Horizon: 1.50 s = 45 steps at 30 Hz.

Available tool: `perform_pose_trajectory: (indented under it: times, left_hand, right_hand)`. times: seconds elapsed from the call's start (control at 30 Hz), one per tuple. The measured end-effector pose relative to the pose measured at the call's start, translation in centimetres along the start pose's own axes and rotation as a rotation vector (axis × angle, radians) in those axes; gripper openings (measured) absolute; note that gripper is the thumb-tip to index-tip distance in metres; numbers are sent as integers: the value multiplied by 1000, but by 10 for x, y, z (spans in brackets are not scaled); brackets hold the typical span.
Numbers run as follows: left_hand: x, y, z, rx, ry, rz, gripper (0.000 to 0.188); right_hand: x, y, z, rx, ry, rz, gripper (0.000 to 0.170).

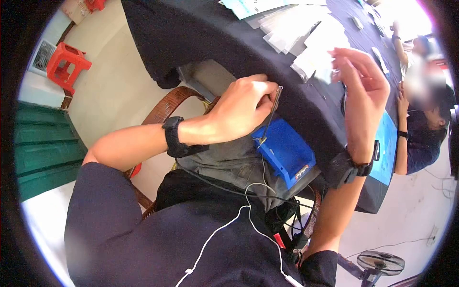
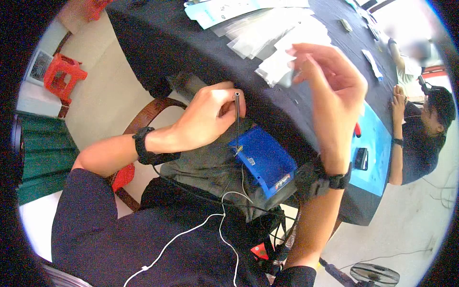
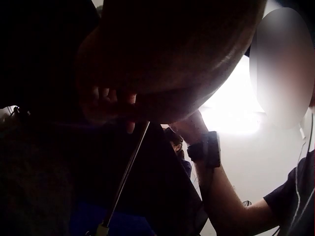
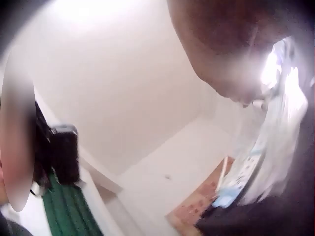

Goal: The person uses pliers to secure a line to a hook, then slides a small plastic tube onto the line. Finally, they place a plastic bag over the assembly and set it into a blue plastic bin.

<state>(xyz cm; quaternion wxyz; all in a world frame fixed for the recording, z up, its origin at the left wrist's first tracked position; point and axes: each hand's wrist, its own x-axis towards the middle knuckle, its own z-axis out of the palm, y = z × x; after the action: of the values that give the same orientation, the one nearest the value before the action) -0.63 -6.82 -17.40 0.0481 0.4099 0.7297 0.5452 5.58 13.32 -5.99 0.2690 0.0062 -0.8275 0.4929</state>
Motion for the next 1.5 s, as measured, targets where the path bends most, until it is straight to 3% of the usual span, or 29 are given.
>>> perform_pose_trajectory:
  times: [0.07,0.17,0.3,0.5,0.63,1.0,1.13,1.23,1.3,1.5]
  left_hand:
    - [0,0,0,58,22,44,11]
    - [-2,1,1,158,69,70,8]
    - [-6,9,-1,315,121,99,4]
    - [-6,18,-2,420,115,82,4]
    - [-6,16,-6,437,65,123,9]
    - [-7,5,1,314,67,70,14]
    - [-6,5,-1,353,47,134,11]
    - [-5,5,1,375,43,128,14]
    - [-6,5,1,387,30,93,12]
    - [-6,5,0,383,27,104,13]
  right_hand:
    - [-9,0,13,110,-132,14,19]
    - [-21,-6,33,220,-151,115,19]
    - [-26,13,38,281,-134,63,18]
    - [-26,15,35,206,-170,10,19]
    - [-26,9,40,-90,-354,-193,15]
    - [-16,10,41,-117,-515,-206,17]
    - [-16,12,37,-26,-502,-231,19]
    - [-20,15,36,168,-441,-117,19]
    - [-25,13,37,319,-315,71,21]
    - [-27,14,39,279,-193,71,27]
